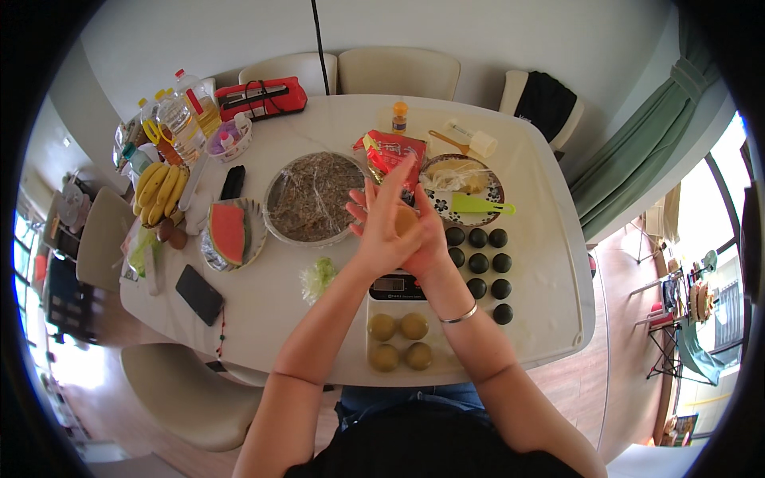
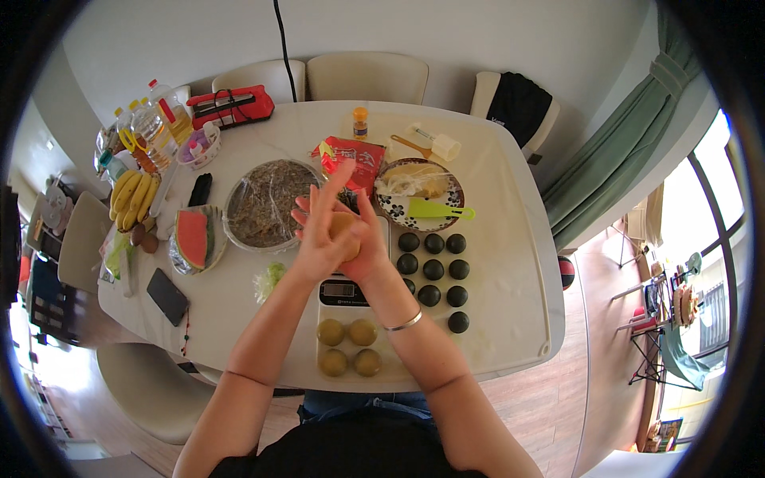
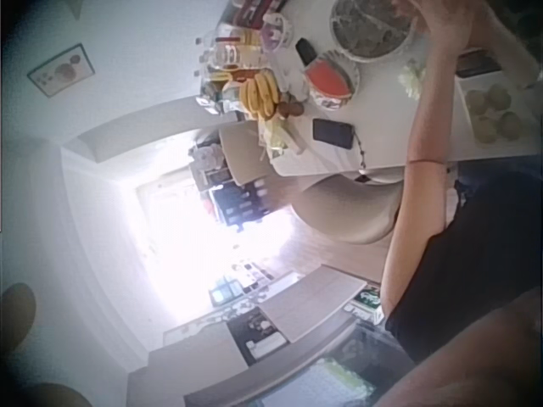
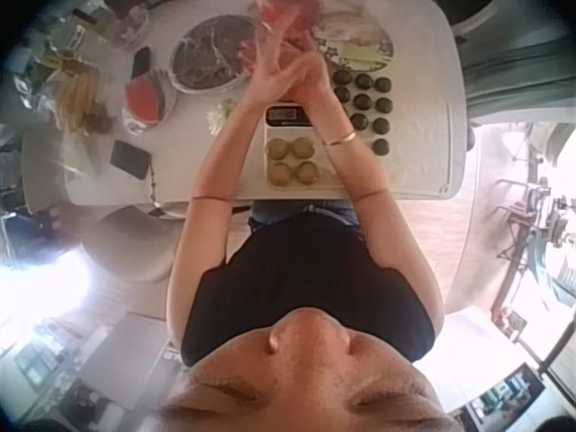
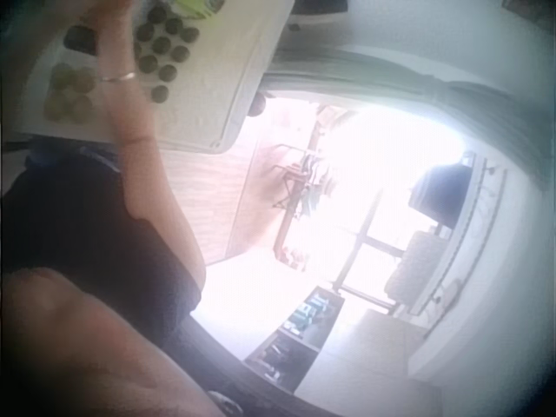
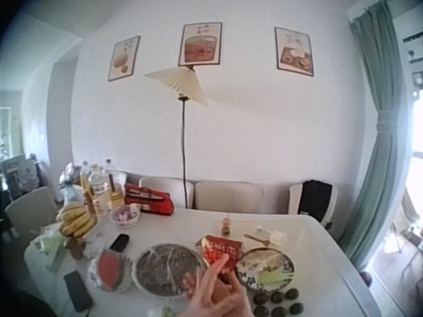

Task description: The person prepares pastry fillings by rolling portions of a yellow paste into balls, flattening them, and then wrapping them around dark-colored round fillings.

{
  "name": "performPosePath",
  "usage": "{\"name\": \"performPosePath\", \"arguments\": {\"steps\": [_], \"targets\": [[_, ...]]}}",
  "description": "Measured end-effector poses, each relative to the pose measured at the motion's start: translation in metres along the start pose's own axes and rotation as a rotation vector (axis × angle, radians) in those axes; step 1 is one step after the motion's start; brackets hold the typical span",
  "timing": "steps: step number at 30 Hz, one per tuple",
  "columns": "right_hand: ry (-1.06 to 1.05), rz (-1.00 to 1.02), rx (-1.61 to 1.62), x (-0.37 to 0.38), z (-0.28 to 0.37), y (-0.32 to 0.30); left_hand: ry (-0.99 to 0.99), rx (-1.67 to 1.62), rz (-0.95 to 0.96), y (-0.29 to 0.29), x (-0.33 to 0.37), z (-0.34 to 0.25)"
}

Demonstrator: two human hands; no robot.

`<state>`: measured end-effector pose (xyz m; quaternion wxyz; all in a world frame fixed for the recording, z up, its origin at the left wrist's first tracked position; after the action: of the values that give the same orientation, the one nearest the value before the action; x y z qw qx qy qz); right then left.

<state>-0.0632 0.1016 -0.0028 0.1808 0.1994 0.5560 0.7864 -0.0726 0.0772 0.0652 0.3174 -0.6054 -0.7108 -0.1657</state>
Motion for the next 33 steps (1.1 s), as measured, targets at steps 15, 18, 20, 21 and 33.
{"name": "performPosePath", "arguments": {"steps": [15,18,20,21,33], "targets": [[-0.267,-0.324,-1.008,-0.025,0.037,0.013,-0.418,-1.134,-0.254,0.023,-0.022,0.078],[-0.395,-0.351,-1.396,-0.036,0.066,0.035,-0.496,-1.33,-0.17,0.025,-0.022,0.084],[-0.997,-0.397,-1.646,-0.049,0.097,0.06,-0.609,-1.498,-0.039,0.043,-0.024,0.075],[-0.93,-0.409,-1.647,-0.049,0.099,0.052,-0.591,-1.666,0.087,0.056,-0.024,0.066],[-0.661,-0.557,-1.991,-0.047,0.092,0.025,-0.94,-1.486,0.073,0.084,-0.05,0.054]]}}
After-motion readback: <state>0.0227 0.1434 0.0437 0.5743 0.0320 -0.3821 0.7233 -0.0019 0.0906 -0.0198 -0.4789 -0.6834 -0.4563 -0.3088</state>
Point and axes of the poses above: each hand's wrist, its own x-axis towards the middle knuckle, its own y-axis out of the palm, z = x × y, the point moved 9 cm from there along x, towards the middle knuckle, and after that the axes turned 1 degree about z, right-handed, at the moved point
